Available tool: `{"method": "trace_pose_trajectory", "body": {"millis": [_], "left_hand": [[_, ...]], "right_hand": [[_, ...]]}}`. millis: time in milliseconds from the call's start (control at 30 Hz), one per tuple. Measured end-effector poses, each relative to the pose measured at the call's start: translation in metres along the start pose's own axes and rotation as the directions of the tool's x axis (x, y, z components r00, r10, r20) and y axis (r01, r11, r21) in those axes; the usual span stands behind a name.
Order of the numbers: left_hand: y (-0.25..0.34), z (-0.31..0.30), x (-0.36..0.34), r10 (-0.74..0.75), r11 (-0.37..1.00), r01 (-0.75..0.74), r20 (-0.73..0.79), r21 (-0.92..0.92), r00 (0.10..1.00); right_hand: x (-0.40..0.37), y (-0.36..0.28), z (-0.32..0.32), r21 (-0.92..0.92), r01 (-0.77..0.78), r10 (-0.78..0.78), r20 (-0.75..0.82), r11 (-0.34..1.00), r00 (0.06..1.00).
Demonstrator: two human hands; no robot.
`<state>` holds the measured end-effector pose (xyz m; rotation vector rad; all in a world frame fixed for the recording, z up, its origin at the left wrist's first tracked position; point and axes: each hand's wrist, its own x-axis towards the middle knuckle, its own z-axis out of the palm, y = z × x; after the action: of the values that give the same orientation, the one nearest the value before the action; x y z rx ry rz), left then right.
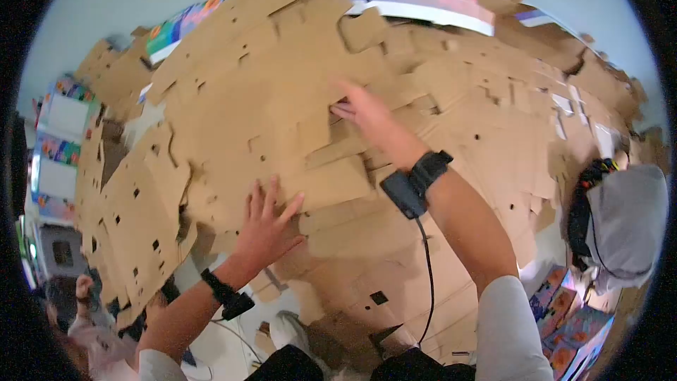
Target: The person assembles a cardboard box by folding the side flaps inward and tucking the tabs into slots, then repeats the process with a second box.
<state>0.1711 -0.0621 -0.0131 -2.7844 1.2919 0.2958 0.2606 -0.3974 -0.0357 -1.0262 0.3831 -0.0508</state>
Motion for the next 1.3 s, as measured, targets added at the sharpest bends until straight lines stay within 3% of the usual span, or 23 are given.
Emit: {"method": "trace_pose_trajectory", "body": {"millis": [100, 200, 233, 267, 300, 400, 467, 533, 600, 700, 733, 767, 833, 867, 900, 967, 1000, 1067, 1133, 1167, 1200, 1267, 1300], "left_hand": [[-0.001, 0.000, 0.001, -0.012, 0.999, 0.011, -0.012, -0.038, 1.000], [-0.006, 0.010, -0.002, -0.013, 0.998, 0.009, -0.065, -0.063, 0.998], [-0.007, 0.015, -0.005, -0.009, 0.997, 0.003, -0.087, -0.076, 0.996], [-0.010, 0.020, -0.010, -0.003, 0.994, -0.008, -0.095, -0.113, 0.995], [-0.016, 0.024, -0.016, 0.008, 0.988, -0.024, -0.107, -0.152, 0.994], [-0.030, 0.035, -0.021, 0.143, 0.973, -0.165, -0.137, -0.161, 0.980], [-0.030, 0.038, -0.023, 0.260, 0.962, -0.271, -0.159, -0.045, 0.952], [-0.025, 0.037, -0.022, 0.402, 0.914, -0.379, -0.185, 0.145, 0.897], [-0.020, 0.029, -0.017, 0.512, 0.858, -0.505, -0.243, 0.097, 0.824], [-0.008, 0.005, -0.005, 0.610, 0.776, -0.626, -0.338, 0.072, 0.717], [-0.008, -0.003, 0.004, 0.640, 0.745, -0.662, -0.365, 0.078, 0.676], [-0.016, -0.007, 0.014, 0.638, 0.760, -0.639, -0.316, 0.117, 0.702], [-0.045, -0.010, 0.033, 0.510, 0.860, -0.479, -0.268, 0.175, 0.817], [-0.064, -0.007, 0.043, 0.371, 0.925, -0.328, -0.272, 0.191, 0.888], [-0.088, -0.005, 0.051, 0.226, 0.971, -0.186, -0.320, 0.150, 0.920], [-0.118, -0.015, 0.060, 0.018, 0.982, 0.074, -0.480, 0.173, 0.877], [-0.140, -0.006, 0.065, -0.092, 0.933, 0.261, -0.537, 0.247, 0.839], [-0.166, 0.008, 0.059, -0.124, 0.904, 0.371, -0.702, 0.211, 0.701], [-0.163, 0.007, 0.041, -0.067, 0.998, 0.061, -0.529, -0.029, 0.846], [-0.165, 0.004, 0.026, -0.010, 0.983, -0.072, -0.440, -0.170, 0.898], [-0.140, -0.005, 0.008, -0.063, 0.979, 0.014, -0.237, -0.204, 0.969], [-0.092, 0.004, -0.021, -0.140, 0.957, 0.142, 0.023, -0.254, 0.990], [-0.080, 0.026, -0.032, -0.168, 0.941, 0.180, 0.065, -0.287, 0.984]], "right_hand": [[0.032, 0.009, 0.018, -0.294, -0.046, -0.040, -0.280, 0.955, 0.959], [0.008, -0.007, 0.036, -0.424, -0.098, -0.033, -0.290, 0.900, 0.956], [0.002, -0.007, 0.030, -0.834, 0.021, -0.236, -0.132, 0.552, 0.963], [-0.006, -0.011, 0.021, -0.992, 0.126, -0.329, 0.110, 0.028, 0.938], [-0.013, -0.013, 0.015, -0.842, 0.177, -0.283, 0.358, -0.509, 0.890], [-0.040, -0.034, 0.005, -0.687, 0.183, -0.384, 0.584, -0.704, 0.715], [-0.057, -0.054, -0.016, -0.721, 0.101, -0.452, 0.531, -0.685, 0.717], [-0.084, -0.085, -0.033, -0.997, 0.006, -0.604, 0.048, -0.070, 0.796], [-0.133, -0.117, -0.049, -0.794, -0.029, -0.481, -0.397, 0.608, 0.782], [-0.233, -0.106, -0.081, -0.751, 0.157, -0.648, -0.420, 0.641, 0.635], [-0.275, -0.100, -0.095, -0.770, -0.055, -0.558, -0.508, 0.636, 0.656], [-0.316, -0.078, -0.108, -0.805, -0.206, -0.357, -0.455, 0.556, 0.816], [-0.396, -0.034, -0.136, -0.933, -0.274, 0.123, -0.251, 0.233, 0.960], [-0.409, -0.022, -0.095, -0.994, -0.063, 0.566, -0.106, -0.094, 0.818], [-0.428, -0.010, -0.073, -0.928, 0.270, 0.891, -0.119, -0.256, 0.437], [-0.483, 0.007, -0.069, -0.898, 0.114, 0.667, 0.396, 0.425, 0.631], [-0.499, 0.041, -0.115, -0.837, -0.186, 0.797, 0.387, 0.515, 0.464], [-0.531, 0.107, -0.205, -0.603, -0.756, 0.946, 0.316, 0.254, 0.066], [-0.494, 0.052, -0.194, -0.788, -0.483, 0.793, 0.010, 0.381, 0.609], [-0.474, 0.023, -0.186, -0.883, -0.375, 0.597, -0.144, 0.283, 0.789], [-0.459, 0.025, -0.200, -0.960, -0.194, 0.492, -0.072, 0.202, 0.868], [-0.426, 0.007, -0.165, -0.708, -0.466, 0.480, -0.203, 0.530, 0.853], [-0.419, 0.009, -0.151, -0.765, -0.439, 0.408, -0.252, 0.471, 0.877]]}}
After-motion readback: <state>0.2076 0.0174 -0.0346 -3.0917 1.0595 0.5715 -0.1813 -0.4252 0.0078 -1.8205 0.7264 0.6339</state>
